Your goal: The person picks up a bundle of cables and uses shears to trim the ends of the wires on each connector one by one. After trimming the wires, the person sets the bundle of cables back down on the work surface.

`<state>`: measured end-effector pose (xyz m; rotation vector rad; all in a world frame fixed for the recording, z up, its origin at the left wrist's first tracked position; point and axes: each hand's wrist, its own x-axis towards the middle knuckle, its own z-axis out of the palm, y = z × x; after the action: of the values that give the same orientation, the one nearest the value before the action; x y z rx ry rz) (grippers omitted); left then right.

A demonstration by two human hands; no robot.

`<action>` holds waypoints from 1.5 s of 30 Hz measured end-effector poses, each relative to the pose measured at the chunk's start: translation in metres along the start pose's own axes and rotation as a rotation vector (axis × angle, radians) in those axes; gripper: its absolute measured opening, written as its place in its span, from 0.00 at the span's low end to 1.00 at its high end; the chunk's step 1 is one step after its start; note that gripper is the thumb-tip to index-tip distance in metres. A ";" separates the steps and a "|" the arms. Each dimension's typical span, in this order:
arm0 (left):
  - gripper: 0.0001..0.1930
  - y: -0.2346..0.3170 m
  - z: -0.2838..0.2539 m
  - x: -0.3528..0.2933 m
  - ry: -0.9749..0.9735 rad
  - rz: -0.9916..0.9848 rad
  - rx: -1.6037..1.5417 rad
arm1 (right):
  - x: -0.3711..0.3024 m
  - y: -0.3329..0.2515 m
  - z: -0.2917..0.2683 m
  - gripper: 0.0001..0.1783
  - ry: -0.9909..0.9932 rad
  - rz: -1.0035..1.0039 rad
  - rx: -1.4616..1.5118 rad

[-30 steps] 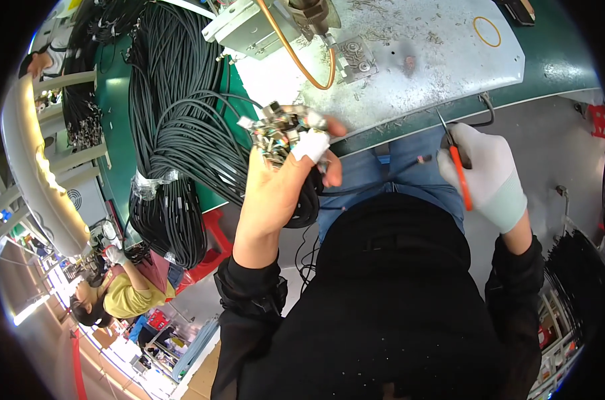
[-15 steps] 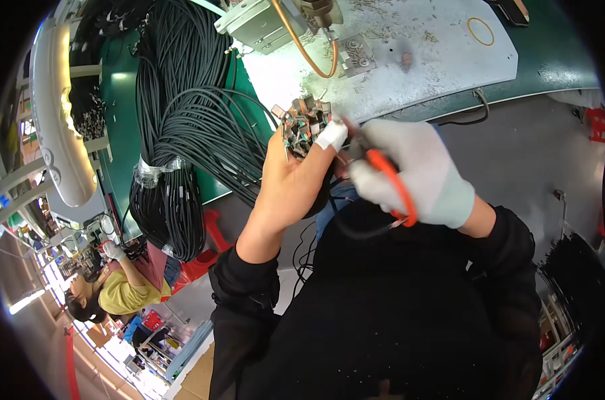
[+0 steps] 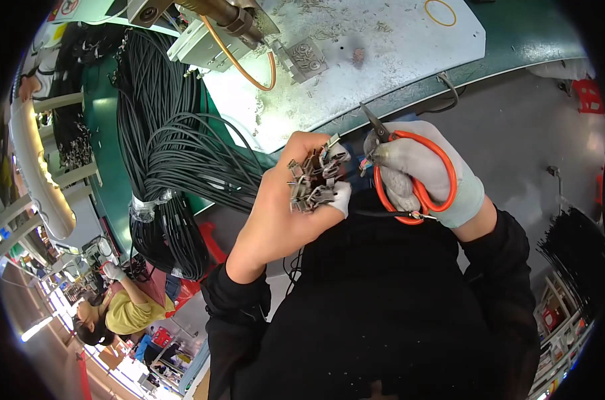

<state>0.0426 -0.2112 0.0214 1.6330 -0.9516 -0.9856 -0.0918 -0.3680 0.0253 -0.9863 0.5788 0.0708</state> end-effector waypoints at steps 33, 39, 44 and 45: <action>0.11 0.003 0.012 -0.003 0.412 -0.027 -0.117 | -0.001 0.007 0.020 0.13 0.300 -0.729 -1.585; 0.11 -0.006 0.009 -0.002 0.409 0.298 0.123 | -0.004 -0.001 0.016 0.08 -0.007 -0.329 -0.843; 0.11 0.000 0.012 0.002 0.465 0.087 -0.233 | 0.003 0.007 0.020 0.08 0.081 -0.513 -0.822; 0.11 0.000 0.010 0.003 0.467 0.086 -0.232 | 0.005 0.010 0.022 0.08 0.127 -0.605 -0.828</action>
<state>0.0344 -0.2168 0.0194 1.5181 -0.5625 -0.5906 -0.0811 -0.3460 0.0242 -1.9496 0.3350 -0.3188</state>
